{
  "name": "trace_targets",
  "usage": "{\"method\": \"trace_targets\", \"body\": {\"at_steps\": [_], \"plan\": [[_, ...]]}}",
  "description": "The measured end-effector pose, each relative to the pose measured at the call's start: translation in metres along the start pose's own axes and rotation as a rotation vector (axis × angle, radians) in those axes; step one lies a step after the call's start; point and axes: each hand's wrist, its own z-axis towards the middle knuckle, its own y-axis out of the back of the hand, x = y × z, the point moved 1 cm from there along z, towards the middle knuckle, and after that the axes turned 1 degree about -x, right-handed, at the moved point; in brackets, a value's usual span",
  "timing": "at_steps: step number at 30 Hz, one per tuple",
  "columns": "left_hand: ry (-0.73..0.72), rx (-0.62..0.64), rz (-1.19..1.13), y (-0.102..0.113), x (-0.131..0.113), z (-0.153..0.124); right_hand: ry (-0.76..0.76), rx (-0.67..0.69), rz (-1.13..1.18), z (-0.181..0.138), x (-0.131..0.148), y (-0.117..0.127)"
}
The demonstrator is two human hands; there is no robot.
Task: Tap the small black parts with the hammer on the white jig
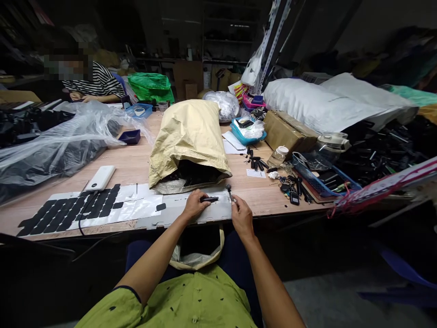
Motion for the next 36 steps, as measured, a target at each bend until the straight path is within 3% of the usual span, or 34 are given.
{"method": "trace_targets", "body": {"at_steps": [6, 14, 26, 31, 36], "plan": [[0.039, 0.015, 0.007, 0.002, -0.005, 0.001, 0.003, 0.162, 0.205, -0.018, 0.032, -0.009], [0.137, -0.003, 0.015, 0.0, -0.013, 0.004, 0.082, 0.119, 0.122, -0.012, 0.043, -0.006], [0.144, 0.017, 0.06, -0.001, -0.014, 0.006, 0.175, 0.134, 0.068, -0.02, 0.055, -0.018], [0.131, 0.018, 0.046, -0.003, -0.014, 0.005, 0.164, 0.139, 0.01, -0.022, 0.043, -0.022], [0.114, 0.003, 0.003, -0.003, -0.014, 0.003, 0.08, 0.029, -0.223, -0.003, 0.009, 0.004]]}}
